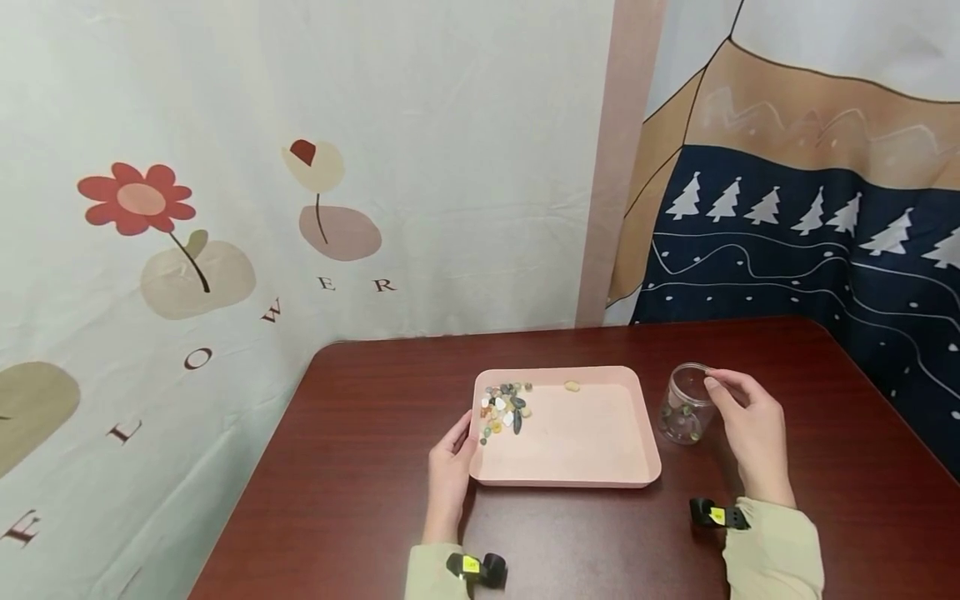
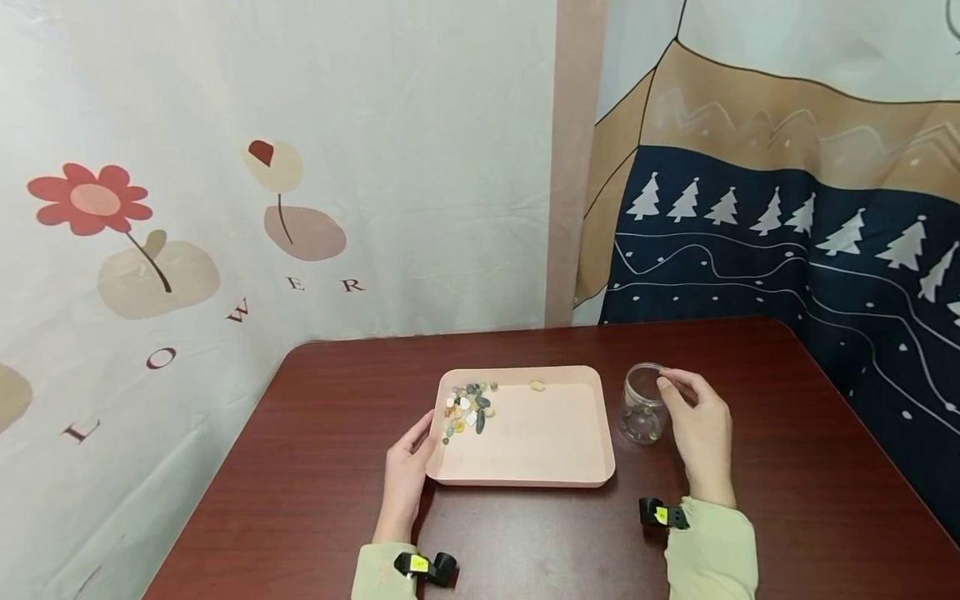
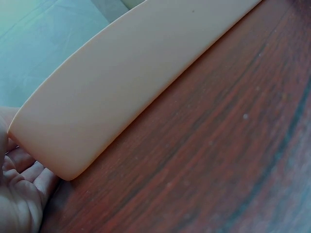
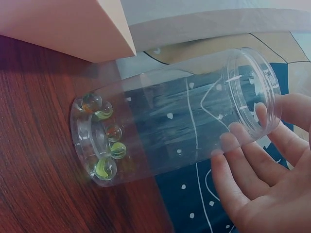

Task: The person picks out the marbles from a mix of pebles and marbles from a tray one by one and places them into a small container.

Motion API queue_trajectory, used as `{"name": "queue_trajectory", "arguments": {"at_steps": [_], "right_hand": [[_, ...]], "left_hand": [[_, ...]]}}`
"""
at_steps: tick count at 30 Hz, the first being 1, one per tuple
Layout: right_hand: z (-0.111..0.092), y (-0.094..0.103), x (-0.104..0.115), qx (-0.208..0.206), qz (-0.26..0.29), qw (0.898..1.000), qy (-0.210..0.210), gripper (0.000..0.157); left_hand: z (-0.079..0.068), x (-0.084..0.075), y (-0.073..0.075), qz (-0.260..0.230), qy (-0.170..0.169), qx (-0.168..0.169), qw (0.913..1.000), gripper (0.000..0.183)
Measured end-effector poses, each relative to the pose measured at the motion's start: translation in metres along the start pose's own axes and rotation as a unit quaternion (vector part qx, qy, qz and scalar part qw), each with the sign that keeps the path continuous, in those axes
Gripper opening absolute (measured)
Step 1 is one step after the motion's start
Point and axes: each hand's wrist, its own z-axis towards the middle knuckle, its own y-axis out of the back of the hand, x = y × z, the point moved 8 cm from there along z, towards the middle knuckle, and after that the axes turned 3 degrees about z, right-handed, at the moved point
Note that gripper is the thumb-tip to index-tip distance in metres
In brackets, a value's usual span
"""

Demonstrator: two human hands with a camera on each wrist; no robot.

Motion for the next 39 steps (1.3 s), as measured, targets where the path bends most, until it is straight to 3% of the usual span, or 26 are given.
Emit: {"name": "queue_trajectory", "arguments": {"at_steps": [6,13,20,27,39], "right_hand": [[-0.002,0.003,0.006,-0.016,-0.002,1.000,0.011,0.042],[-0.004,0.014,0.019,-0.071,-0.011,0.997,0.016,0.037],[-0.010,0.020,0.036,-0.110,0.007,0.992,0.057,0.030],[-0.021,0.005,0.053,-0.072,0.007,0.993,0.095,0.027],[-0.031,-0.052,0.066,0.061,0.005,0.987,0.146,0.028]], "left_hand": [[-0.001,0.000,0.000,0.012,-0.008,-0.009,0.9999,0.034],[0.004,-0.003,-0.002,0.009,-0.013,-0.003,0.9999,0.034],[0.004,-0.004,-0.001,0.008,-0.003,-0.001,1.0000,0.034],[0.002,0.000,0.001,0.001,0.003,0.001,1.0000,0.034],[0.002,0.000,0.000,-0.005,0.010,-0.001,0.9999,0.034]]}}
